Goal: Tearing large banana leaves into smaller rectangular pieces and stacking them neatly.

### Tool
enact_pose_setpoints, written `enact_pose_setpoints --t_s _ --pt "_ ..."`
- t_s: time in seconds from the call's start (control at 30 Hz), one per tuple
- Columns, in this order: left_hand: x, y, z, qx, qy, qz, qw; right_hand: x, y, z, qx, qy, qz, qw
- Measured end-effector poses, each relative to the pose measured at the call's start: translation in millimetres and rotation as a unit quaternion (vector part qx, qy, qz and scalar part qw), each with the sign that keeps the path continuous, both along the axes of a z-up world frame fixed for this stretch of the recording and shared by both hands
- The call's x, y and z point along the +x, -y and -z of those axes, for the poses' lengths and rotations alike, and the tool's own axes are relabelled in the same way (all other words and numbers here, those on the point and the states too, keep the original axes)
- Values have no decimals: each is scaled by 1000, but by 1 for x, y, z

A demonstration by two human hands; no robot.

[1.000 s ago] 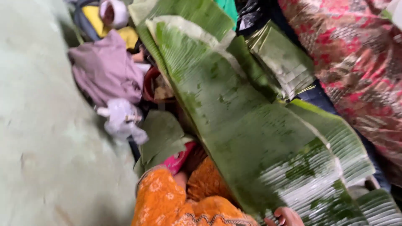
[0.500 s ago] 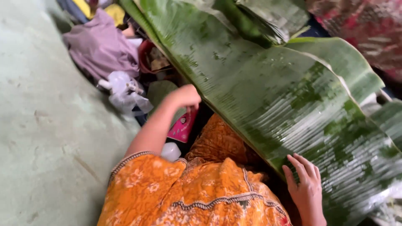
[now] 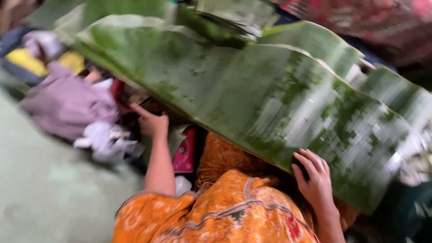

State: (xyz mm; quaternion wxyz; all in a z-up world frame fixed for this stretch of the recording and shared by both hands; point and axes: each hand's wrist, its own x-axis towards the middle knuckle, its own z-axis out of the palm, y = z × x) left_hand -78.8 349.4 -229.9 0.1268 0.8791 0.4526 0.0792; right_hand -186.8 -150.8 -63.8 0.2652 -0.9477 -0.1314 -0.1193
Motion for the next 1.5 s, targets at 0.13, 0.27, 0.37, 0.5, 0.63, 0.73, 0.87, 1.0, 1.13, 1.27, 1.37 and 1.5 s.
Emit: enact_pose_setpoints --t_s 0.13,0.27,0.37,0.5,0.63,0.73,0.87,1.0,1.13,1.27,1.37,1.5 --pt "-1 -7 17 -53 29 9 998 4 7 22 5 69 -6 998" --pt "4 -17 42 -53 34 8 998 3 3 14 -1 67 28 997" --pt "11 -25 38 -83 47 -20 995 4 2 12 -7 73 26 997" --pt "18 -53 53 -135 69 -77 985 4 3 9 13 73 13 997" --pt "21 -55 46 -169 48 -106 979 4 3 9 27 72 3 997" --pt "20 -45 37 -180 30 -111 977 4 5 12 29 70 -2 997" --pt "24 -45 48 -161 33 -114 980 4 6 10 31 73 -8 997" --pt "26 -41 42 -149 20 -116 982 4 7 11 31 79 -6 996" --pt "24 -42 47 -133 10 -111 985 3 5 11 37 77 4 996" --pt "20 -39 54 -132 25 -108 985 -5 16 -6 69 73 -1 995" --pt "24 11 3 113 174 56 977 -31 52 -11 68 43 67 994" --pt "5 76 -48 82 304 307 898 -104 122 28 35 16 406 913"
